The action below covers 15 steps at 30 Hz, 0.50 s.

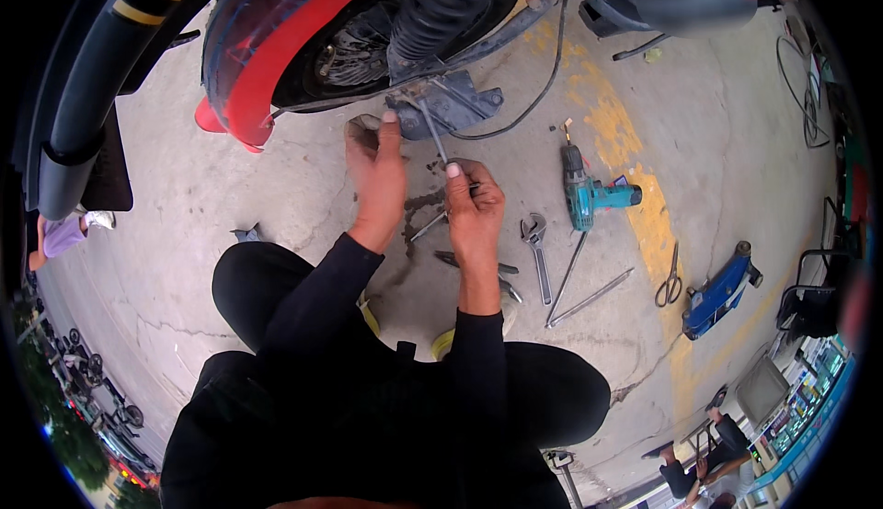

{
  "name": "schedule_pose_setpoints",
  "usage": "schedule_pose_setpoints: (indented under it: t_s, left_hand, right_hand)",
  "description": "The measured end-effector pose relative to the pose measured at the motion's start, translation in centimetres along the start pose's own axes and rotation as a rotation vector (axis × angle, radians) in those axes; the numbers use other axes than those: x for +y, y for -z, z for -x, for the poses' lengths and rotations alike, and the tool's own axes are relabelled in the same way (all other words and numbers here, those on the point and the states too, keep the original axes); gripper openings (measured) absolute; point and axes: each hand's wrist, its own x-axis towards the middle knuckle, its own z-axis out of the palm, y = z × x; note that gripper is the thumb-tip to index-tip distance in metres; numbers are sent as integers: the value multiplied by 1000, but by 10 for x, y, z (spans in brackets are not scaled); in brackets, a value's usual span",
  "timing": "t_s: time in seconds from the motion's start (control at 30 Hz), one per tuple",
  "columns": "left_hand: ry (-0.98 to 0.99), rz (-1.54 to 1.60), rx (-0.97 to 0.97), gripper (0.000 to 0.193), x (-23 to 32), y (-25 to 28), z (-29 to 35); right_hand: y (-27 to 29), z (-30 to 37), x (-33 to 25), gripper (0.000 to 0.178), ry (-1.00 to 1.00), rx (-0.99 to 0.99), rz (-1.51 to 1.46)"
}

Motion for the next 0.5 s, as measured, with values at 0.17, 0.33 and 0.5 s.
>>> schedule_pose_setpoints:
  t_s: [0.17, 0.33, 0.5]
  left_hand:
    - [7, -108, -146, 38, 28, 10, 3]
    - [200, 84, -172, 39, 38, 15, 4]
    - [283, 250, -24, 38, 35, 33, -19]
  right_hand:
    - [3, 7, -11, 22, 11, -177, 163]
    - [2, 5, -16, 21, 151, -219, 489]
    - [1, 11, -22, 19, 257, -136, 589]
